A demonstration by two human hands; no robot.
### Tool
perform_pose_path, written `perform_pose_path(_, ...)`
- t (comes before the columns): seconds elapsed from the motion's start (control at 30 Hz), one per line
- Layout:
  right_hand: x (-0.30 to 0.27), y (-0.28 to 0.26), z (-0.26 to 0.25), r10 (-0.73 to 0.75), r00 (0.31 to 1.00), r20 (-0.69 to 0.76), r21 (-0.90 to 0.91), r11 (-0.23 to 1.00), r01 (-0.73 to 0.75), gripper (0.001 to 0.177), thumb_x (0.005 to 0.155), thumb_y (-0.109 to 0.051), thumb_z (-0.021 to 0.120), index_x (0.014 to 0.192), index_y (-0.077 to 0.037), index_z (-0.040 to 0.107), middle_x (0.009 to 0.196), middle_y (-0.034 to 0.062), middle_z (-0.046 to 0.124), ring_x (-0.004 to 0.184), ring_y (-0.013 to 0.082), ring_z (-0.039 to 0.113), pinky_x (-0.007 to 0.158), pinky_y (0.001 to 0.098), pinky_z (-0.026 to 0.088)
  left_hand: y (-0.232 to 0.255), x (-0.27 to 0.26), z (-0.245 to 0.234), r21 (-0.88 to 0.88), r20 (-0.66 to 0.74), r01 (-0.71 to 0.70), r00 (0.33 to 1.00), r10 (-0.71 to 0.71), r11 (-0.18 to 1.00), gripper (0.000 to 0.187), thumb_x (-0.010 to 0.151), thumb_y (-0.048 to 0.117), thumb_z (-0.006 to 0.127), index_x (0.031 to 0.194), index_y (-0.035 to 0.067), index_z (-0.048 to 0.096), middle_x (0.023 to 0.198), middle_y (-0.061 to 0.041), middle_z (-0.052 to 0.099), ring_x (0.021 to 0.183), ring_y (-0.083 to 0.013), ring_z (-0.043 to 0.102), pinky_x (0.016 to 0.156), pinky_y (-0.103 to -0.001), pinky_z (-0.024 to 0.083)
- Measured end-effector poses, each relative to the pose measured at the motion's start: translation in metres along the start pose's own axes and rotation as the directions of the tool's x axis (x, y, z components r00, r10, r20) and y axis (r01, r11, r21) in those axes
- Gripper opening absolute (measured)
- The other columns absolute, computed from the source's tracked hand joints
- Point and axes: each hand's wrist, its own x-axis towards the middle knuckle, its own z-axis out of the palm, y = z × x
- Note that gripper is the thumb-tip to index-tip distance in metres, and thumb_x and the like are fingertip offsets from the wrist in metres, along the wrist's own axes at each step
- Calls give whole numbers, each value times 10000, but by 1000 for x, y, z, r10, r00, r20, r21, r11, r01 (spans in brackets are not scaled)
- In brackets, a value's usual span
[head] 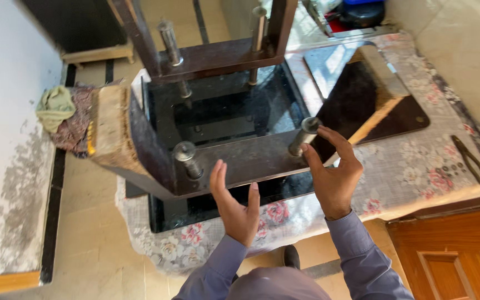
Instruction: The person assembles a small wooden stool by inserting metal sleeves and washers into the legs, then placing the seat on top and securing it with washers. The person handles metal sleeves, washers, and the wooden seat throughout the process.
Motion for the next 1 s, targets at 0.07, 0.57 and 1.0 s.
perform_pose_path(0.07, 1, 10, -14, 26, 999, -35, -13, 1000, -26, 360, 902, -82, 846, 1226, -5, 708, 1282, 127, 720, 1241, 252, 675, 1084, 374, 511, 11, 6, 18, -43, 66, 4, 998, -1, 999, 679, 943, 134, 702, 1518, -8, 370, 1582, -222, 399, 1483, -374, 411, 1236, -476, 331)
perform_pose_path(0.57, 23, 133, -191, 142, 986, -88, -50, 988, -147, 315, 884, -161, 833, 1169, -61, 746, 1195, 92, 752, 1146, 231, 706, 1003, 371, 530, 124, -51, 177, -157, 288, -99, 947, 141, 983, 408, 931, 85, 708, 1312, 43, 571, 1312, -153, 622, 1189, -307, 626, 999, -394, 526)
perform_pose_path(1.0, 68, 280, -286, 214, 977, 23, -197, 959, -205, 452, 862, -208, 831, 1267, -64, 691, 1321, 122, 700, 1228, 286, 664, 997, 413, 533, 148, -71, 332, -53, 451, 41, 893, -13, 998, 498, 874, 137, 724, 1332, 54, 546, 1350, -169, 574, 1303, -364, 550, 1079, -439, 450)
